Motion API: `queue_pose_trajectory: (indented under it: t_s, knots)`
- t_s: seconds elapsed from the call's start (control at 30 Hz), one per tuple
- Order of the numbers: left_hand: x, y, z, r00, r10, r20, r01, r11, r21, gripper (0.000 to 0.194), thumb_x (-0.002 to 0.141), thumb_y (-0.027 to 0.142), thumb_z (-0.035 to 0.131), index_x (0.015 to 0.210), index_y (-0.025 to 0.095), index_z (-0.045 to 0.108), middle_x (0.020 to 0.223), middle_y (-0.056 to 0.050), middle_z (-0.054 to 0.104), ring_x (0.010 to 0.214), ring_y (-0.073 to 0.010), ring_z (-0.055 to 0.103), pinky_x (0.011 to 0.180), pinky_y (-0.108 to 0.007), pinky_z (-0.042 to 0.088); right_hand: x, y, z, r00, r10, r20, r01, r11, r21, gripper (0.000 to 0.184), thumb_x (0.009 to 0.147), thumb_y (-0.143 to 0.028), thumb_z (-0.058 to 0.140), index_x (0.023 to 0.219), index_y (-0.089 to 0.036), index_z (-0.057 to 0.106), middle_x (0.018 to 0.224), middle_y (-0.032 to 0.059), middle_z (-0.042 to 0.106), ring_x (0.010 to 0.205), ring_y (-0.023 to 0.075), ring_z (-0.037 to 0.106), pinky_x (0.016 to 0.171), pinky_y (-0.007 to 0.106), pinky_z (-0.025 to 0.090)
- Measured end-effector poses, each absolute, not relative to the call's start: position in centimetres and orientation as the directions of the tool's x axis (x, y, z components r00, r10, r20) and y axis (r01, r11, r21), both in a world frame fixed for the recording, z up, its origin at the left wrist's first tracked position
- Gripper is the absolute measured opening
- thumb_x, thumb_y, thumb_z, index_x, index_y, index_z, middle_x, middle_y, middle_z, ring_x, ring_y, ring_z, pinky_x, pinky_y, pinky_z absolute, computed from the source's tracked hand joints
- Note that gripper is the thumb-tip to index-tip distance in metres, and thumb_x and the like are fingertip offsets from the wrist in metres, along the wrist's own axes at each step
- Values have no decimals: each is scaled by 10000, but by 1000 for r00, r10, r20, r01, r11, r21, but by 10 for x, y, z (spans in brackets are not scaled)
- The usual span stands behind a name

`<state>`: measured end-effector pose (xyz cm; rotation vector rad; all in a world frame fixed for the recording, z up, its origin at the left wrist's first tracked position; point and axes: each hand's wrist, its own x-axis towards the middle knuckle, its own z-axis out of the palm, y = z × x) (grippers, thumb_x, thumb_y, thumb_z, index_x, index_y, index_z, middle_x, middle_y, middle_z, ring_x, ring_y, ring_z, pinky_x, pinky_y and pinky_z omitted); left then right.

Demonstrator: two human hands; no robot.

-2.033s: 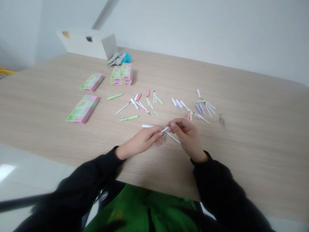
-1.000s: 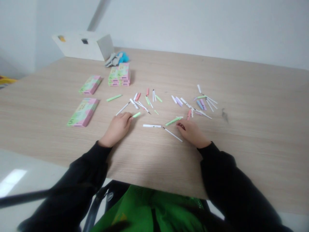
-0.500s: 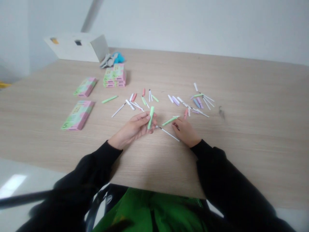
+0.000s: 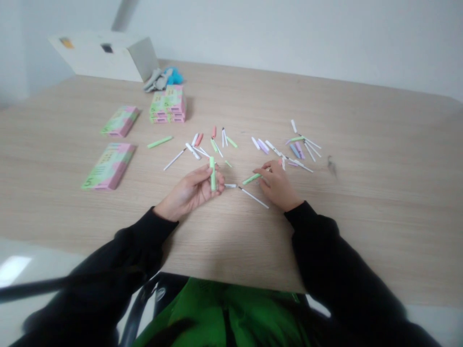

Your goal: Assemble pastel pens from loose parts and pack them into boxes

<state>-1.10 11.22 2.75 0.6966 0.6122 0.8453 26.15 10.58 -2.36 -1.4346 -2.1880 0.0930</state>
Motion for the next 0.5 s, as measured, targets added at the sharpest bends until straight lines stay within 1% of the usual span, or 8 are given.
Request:
queue_pose_trajectory:
  t_s: [0.07,0.13,0.2,0.3,0.33,0.4,0.47,0.5]
  knots:
    - [-12,111,28,560,809,-182,-425,469,774,126,999,135,478,965,133,599,759,-69,719,638,-149,706,588,-218,568,259,108,-27,-295,880,372,853,418,-313,283,911,-126,532,1069,-185,759,1073,134,601,921,278,594,1106,663,326]
    - [-13,111,27,571,805,-161,-407,448,796,105,998,176,531,1031,125,617,764,-65,733,634,-150,710,589,-219,565,257,109,-30,-288,887,362,862,405,-306,259,918,-134,539,1026,-187,769,1045,127,612,910,272,596,1128,666,290]
    - [-15,111,25,565,810,-159,-388,431,815,154,990,219,583,1084,110,640,764,-58,738,635,-140,704,612,-217,566,255,111,-31,-287,888,358,864,402,-304,257,922,-130,539,1011,-196,771,1035,120,617,906,265,589,1137,662,270]
    - [-16,110,22,575,803,-160,-350,418,838,219,977,275,627,1086,91,673,755,-56,735,625,-126,687,605,-206,547,255,114,-31,-283,889,358,869,396,-296,261,924,-115,532,987,-200,771,1059,122,622,881,251,571,1132,648,267]
    - [-15,110,22,578,800,-160,-343,417,842,226,974,282,632,1086,90,678,755,-55,733,622,-124,681,601,-206,541,255,115,-30,-283,890,358,872,394,-289,261,929,-112,527,982,-198,768,1077,124,626,873,247,568,1127,638,270]
    - [-15,110,22,577,799,-171,-337,423,841,222,975,269,627,1107,98,678,771,-54,735,627,-121,674,612,-211,541,255,114,-25,-278,887,368,875,392,-283,255,940,-112,520,983,-201,755,1116,125,640,899,254,572,1097,589,313]
    - [-15,110,22,567,802,-186,-331,429,840,203,980,239,608,1117,104,672,799,-59,741,638,-121,671,616,-212,539,254,111,-15,-279,873,399,861,412,-299,249,966,-131,502,1009,-209,734,1146,122,666,980,277,581,1045,527,369]
    - [-15,110,21,566,803,-189,-325,428,844,183,983,228,595,1091,100,671,811,-68,744,640,-122,670,614,-213,537,252,109,-9,-284,861,422,845,433,-315,247,981,-145,489,1026,-212,722,1145,119,682,1018,287,584,1019,502,390]
